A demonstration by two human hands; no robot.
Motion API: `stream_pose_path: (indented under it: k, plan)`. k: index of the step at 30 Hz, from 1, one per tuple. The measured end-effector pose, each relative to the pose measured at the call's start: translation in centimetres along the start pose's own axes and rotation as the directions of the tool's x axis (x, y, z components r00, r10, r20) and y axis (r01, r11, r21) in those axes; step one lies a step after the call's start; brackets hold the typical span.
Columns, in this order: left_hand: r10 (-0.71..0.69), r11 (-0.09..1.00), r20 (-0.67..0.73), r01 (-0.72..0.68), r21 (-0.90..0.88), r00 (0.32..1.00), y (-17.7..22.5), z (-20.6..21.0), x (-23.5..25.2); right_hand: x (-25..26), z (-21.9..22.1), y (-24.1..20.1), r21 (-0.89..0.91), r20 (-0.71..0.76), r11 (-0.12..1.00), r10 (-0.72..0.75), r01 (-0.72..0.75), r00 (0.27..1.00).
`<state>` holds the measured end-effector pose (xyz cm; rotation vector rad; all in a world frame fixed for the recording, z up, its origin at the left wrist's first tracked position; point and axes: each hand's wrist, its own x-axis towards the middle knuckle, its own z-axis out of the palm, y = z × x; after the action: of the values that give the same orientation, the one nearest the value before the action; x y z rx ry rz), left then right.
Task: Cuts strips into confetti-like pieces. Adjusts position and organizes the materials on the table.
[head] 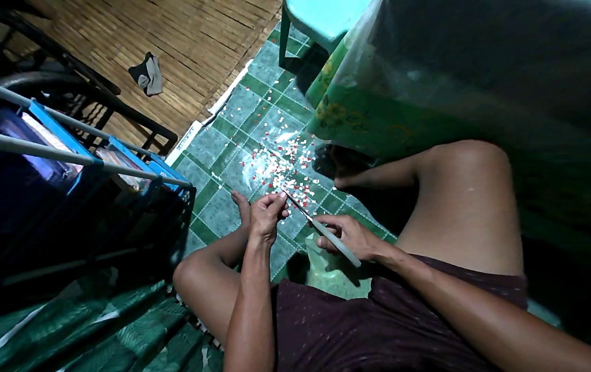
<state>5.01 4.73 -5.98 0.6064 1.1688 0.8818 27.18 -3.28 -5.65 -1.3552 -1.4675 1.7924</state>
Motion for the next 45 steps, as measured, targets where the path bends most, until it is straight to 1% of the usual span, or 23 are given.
stream_pose_path:
  k: [6, 13, 19, 24, 31, 36, 39, 45]
  plan:
    - [-0.005, 0.999, -0.01, 0.005, 0.032, 1.0, 0.1, 0.0, -0.1, -0.1, -0.1, -0.2, 0.016, -0.004, 1.0, 0.024, -0.024, 1.0]
    - [-0.001, 1.0, -0.014, 0.001, 0.002, 1.0, 0.0, -0.2, 0.1, -0.1, -0.1, -0.3, 0.044, -0.018, 0.999, 0.014, -0.013, 1.0]
    - [-0.016, 0.998, -0.118, 0.008, -0.067, 0.993, 0.0, -1.1, 0.8, -0.1, -0.2, -0.6, 0.1, -0.05, 0.995, 0.018, -0.013, 0.999]
    - [-0.031, 0.997, -0.14, 0.021, -0.073, 0.99, 0.1, -1.0, 0.8, -0.2, -0.3, -0.8, 0.125, -0.06, 0.992, 0.02, -0.013, 0.998]
    - [-0.033, 0.997, -0.135, 0.023, -0.078, 0.99, 0.0, -1.0, 0.8, -0.3, -0.3, -1.0, 0.129, -0.095, 0.991, 0.03, -0.017, 0.995]
    - [-0.029, 0.996, -0.147, 0.017, -0.084, 0.989, 0.1, -0.9, 0.9, -0.5, -0.3, -1.4, 0.13, -0.183, 0.991, 0.028, -0.004, 0.983]
    - [-0.031, 0.996, -0.145, 0.019, -0.084, 0.989, 0.0, -1.0, 1.0, -0.4, -0.4, -1.4, 0.206, -0.186, 0.978, 0.079, -0.039, 0.979]
    - [-0.027, 0.995, -0.141, 0.013, -0.097, 0.99, -0.1, -1.0, 1.0, -0.4, -0.4, -1.3, 0.214, -0.177, 0.976, 0.073, -0.034, 0.982]
